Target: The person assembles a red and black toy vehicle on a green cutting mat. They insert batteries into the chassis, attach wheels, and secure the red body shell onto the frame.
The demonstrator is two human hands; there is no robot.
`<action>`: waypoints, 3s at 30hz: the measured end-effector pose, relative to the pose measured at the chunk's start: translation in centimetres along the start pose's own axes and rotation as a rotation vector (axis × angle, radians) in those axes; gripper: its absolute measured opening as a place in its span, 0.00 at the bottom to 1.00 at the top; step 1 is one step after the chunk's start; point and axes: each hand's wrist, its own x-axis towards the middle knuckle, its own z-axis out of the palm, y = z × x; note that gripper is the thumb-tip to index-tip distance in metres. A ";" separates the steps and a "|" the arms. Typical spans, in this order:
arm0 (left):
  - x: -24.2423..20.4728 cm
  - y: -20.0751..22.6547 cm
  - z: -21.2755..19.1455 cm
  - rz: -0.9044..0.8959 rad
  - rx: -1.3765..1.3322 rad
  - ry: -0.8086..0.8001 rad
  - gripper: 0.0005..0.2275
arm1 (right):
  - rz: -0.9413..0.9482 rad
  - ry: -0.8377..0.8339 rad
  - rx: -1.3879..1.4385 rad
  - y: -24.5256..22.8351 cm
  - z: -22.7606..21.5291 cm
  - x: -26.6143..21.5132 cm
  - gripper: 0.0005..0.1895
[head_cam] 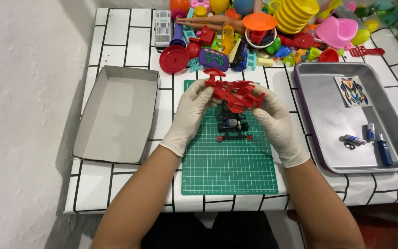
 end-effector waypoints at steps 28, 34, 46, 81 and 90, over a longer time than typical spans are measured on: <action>-0.4 0.8 0.1 0.152 1.136 -0.216 0.39 | -0.149 -0.333 -1.061 -5.2 2.8 0.6 0.18; -0.6 1.9 0.5 0.102 1.142 -0.239 0.39 | -0.008 -0.353 -0.996 -6.5 3.6 0.7 0.22; -0.8 1.7 0.1 0.099 1.178 -0.323 0.36 | 0.047 -0.364 -0.979 -5.4 3.3 0.6 0.25; -0.4 -0.8 -1.1 0.224 1.244 -0.307 0.28 | 0.297 -0.341 -0.862 -5.8 3.5 0.5 0.28; -0.9 2.3 0.6 0.297 1.089 -0.174 0.21 | 0.255 -0.219 -0.810 -3.6 -0.5 0.4 0.19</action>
